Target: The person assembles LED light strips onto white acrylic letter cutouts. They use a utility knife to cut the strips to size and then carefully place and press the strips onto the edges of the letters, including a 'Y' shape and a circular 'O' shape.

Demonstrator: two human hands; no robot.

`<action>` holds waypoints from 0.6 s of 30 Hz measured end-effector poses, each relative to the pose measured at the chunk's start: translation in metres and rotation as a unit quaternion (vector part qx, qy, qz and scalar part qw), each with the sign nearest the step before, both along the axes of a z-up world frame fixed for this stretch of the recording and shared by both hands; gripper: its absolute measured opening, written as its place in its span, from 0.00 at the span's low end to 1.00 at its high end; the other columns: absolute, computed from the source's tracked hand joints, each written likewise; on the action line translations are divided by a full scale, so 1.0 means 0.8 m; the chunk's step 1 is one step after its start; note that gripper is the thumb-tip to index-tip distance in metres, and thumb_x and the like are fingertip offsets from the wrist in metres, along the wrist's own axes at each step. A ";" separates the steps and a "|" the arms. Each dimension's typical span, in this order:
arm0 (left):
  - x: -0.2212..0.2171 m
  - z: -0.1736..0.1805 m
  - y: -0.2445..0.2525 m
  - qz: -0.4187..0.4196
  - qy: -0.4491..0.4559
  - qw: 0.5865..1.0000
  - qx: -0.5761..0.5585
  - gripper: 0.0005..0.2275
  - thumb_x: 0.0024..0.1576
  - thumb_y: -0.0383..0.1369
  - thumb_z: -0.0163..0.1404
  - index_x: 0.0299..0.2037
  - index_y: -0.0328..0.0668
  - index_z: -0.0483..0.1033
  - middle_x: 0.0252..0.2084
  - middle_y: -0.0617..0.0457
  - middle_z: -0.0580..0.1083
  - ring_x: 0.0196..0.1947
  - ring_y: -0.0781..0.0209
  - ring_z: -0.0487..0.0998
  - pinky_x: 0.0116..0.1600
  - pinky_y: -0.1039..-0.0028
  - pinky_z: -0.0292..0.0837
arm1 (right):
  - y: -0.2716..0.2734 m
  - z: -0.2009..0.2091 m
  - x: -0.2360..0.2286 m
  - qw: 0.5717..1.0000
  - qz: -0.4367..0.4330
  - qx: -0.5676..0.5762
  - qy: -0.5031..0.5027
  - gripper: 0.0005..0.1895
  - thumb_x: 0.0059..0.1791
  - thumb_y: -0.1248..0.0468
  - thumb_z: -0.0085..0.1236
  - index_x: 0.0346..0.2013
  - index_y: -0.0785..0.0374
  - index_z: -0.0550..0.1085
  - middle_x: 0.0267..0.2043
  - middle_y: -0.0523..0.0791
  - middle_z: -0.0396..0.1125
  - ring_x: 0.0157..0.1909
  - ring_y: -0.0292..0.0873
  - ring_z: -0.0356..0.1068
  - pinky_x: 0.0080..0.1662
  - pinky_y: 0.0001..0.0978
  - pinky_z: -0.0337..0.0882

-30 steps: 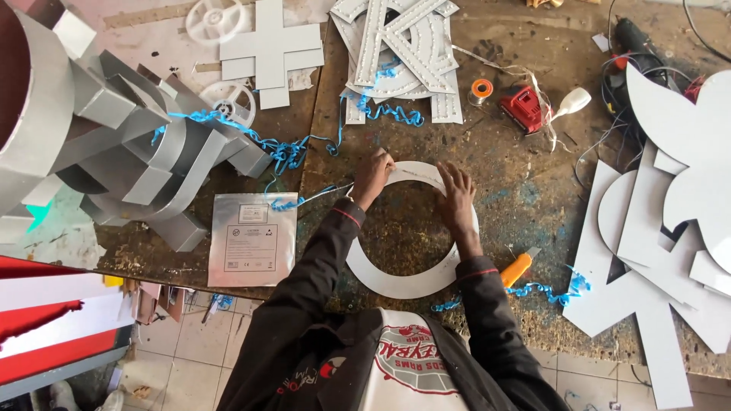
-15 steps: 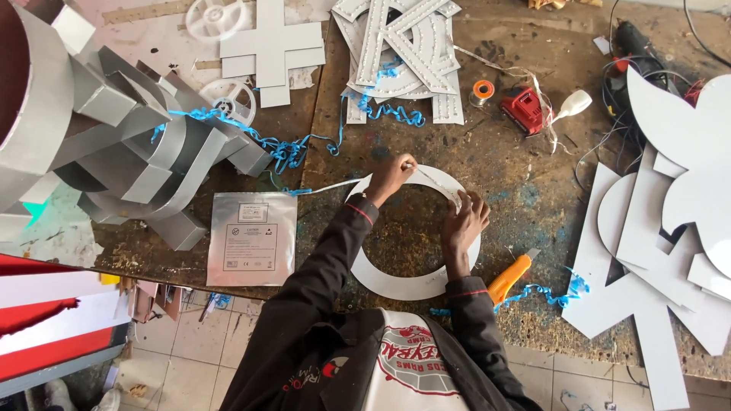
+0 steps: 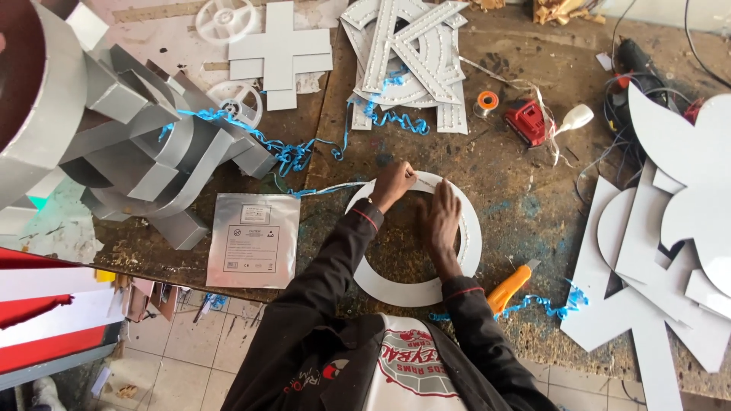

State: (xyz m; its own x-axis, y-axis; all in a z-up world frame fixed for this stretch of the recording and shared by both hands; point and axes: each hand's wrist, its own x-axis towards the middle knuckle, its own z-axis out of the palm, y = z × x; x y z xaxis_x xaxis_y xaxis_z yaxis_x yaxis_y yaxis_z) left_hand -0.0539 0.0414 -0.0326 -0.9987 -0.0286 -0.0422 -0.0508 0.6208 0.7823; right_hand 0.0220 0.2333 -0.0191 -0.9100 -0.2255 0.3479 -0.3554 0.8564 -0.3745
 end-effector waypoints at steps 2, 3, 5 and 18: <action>0.004 0.005 -0.001 0.012 0.008 1.000 -0.016 0.11 0.65 0.37 0.59 0.46 0.35 0.86 0.36 0.40 0.85 0.39 0.43 0.90 0.41 0.57 0.87 | -0.015 0.032 0.015 0.999 -0.005 0.026 -0.047 0.42 0.63 0.39 0.50 0.79 0.69 0.67 0.85 0.57 0.58 0.85 0.58 0.56 0.79 0.60 0.55; 0.007 0.006 0.002 0.023 0.014 0.999 -0.029 0.10 0.65 0.36 0.60 0.45 0.35 0.86 0.34 0.43 0.85 0.37 0.48 0.90 0.38 0.61 0.87 | -0.019 0.048 0.024 0.994 -0.013 0.053 -0.095 0.46 0.64 0.35 0.45 0.83 0.69 0.63 0.88 0.57 0.54 0.89 0.56 0.49 0.84 0.59 0.44; 0.013 0.025 -0.008 0.036 0.007 0.999 -0.031 0.10 0.62 0.38 0.63 0.42 0.39 0.88 0.33 0.43 0.85 0.37 0.46 0.90 0.38 0.60 0.86 | -0.018 0.035 0.016 0.991 -0.013 0.060 -0.120 0.48 0.63 0.32 0.41 0.84 0.66 0.60 0.90 0.55 0.50 0.91 0.54 0.45 0.85 0.59 0.40; 0.005 -0.025 -0.031 -0.002 -0.074 0.991 0.109 0.25 0.64 0.54 0.63 0.42 0.33 0.91 0.34 0.33 0.84 0.41 0.30 0.86 0.47 0.47 0.81 | -0.014 0.027 0.011 0.989 -0.023 0.020 -0.142 0.50 0.62 0.29 0.42 0.86 0.62 0.56 0.92 0.52 0.45 0.91 0.51 0.42 0.86 0.57 0.39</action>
